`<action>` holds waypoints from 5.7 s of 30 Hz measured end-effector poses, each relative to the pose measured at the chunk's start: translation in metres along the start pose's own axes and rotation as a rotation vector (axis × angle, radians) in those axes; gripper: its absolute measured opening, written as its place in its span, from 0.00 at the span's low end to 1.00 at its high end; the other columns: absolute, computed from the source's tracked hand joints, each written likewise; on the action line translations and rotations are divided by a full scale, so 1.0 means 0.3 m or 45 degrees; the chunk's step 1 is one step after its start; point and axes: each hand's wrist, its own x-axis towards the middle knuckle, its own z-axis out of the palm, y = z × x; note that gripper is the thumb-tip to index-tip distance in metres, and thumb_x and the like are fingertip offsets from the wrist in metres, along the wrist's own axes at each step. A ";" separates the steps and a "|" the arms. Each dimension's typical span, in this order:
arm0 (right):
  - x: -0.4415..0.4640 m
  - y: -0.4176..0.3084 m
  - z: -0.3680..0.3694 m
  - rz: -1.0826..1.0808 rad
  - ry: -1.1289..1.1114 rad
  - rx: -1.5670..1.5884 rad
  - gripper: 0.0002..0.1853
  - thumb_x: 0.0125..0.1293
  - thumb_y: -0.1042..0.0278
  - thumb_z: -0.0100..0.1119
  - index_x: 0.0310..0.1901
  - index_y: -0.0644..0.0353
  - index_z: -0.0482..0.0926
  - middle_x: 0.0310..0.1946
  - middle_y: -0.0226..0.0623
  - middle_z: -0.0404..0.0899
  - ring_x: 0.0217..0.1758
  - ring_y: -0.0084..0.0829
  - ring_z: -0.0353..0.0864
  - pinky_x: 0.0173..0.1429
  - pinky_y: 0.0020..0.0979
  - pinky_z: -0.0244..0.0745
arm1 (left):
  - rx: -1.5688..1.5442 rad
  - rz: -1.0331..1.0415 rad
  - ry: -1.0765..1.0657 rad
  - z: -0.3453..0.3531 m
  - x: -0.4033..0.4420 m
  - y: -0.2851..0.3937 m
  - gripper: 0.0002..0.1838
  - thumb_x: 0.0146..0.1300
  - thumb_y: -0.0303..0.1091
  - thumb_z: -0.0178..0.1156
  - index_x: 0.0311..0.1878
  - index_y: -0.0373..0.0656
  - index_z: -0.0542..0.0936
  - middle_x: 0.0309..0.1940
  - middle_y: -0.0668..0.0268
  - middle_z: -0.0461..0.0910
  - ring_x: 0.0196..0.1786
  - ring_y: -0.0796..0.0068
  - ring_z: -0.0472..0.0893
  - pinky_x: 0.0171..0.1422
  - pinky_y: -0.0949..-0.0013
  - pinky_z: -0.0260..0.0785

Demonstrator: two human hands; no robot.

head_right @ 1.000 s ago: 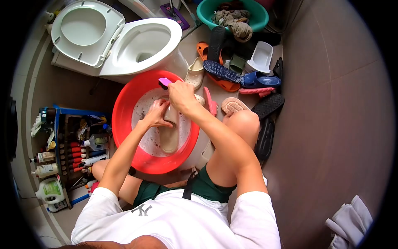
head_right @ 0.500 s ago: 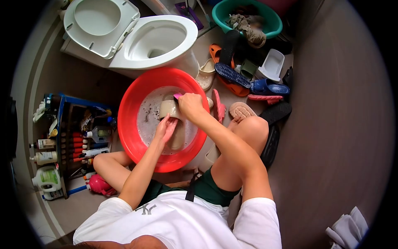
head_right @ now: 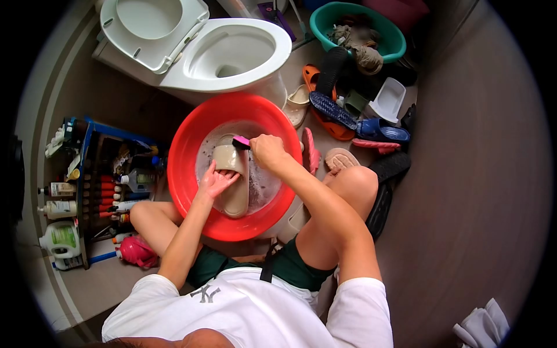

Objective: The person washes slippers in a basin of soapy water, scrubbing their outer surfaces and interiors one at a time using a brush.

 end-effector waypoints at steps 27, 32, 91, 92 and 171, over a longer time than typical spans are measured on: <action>-0.367 -0.413 0.317 0.510 0.058 0.202 0.28 0.62 0.76 0.45 0.66 0.66 0.59 0.27 0.62 0.76 0.31 0.60 0.77 0.36 0.54 0.70 | 0.046 0.444 -0.117 -0.144 0.108 -0.186 0.22 0.72 0.48 0.48 0.56 0.38 0.70 0.54 0.65 0.73 0.58 0.72 0.70 0.67 0.66 0.59; -0.328 -0.417 0.344 0.498 0.193 0.359 0.23 0.64 0.75 0.47 0.63 0.65 0.66 0.24 0.62 0.75 0.30 0.60 0.77 0.34 0.52 0.69 | -0.038 0.489 -0.131 -0.125 0.099 -0.170 0.22 0.72 0.46 0.48 0.57 0.36 0.70 0.53 0.63 0.74 0.58 0.70 0.71 0.67 0.64 0.61; 0.153 -0.327 0.388 0.106 0.118 -0.207 0.34 0.60 0.76 0.48 0.70 0.57 0.55 0.25 0.53 0.77 0.28 0.54 0.79 0.32 0.51 0.74 | -0.409 0.208 -0.352 -0.181 0.107 -0.044 0.40 0.61 0.71 0.44 0.67 0.52 0.63 0.59 0.62 0.70 0.60 0.59 0.70 0.65 0.49 0.63; 0.132 -0.327 0.390 0.081 0.149 -0.191 0.34 0.60 0.75 0.48 0.70 0.56 0.54 0.25 0.53 0.77 0.28 0.54 0.79 0.32 0.51 0.74 | -0.397 0.210 -0.364 -0.200 0.123 -0.051 0.40 0.62 0.71 0.41 0.68 0.50 0.63 0.61 0.62 0.69 0.62 0.59 0.69 0.66 0.50 0.62; -0.044 -0.387 -0.123 0.059 0.069 -0.419 0.25 0.66 0.69 0.50 0.65 0.43 0.66 0.21 0.54 0.77 0.26 0.53 0.78 0.31 0.50 0.71 | 1.146 0.987 -0.223 0.017 -0.125 -0.130 0.27 0.62 0.52 0.57 0.37 0.29 0.78 0.27 0.51 0.79 0.35 0.68 0.80 0.40 0.62 0.71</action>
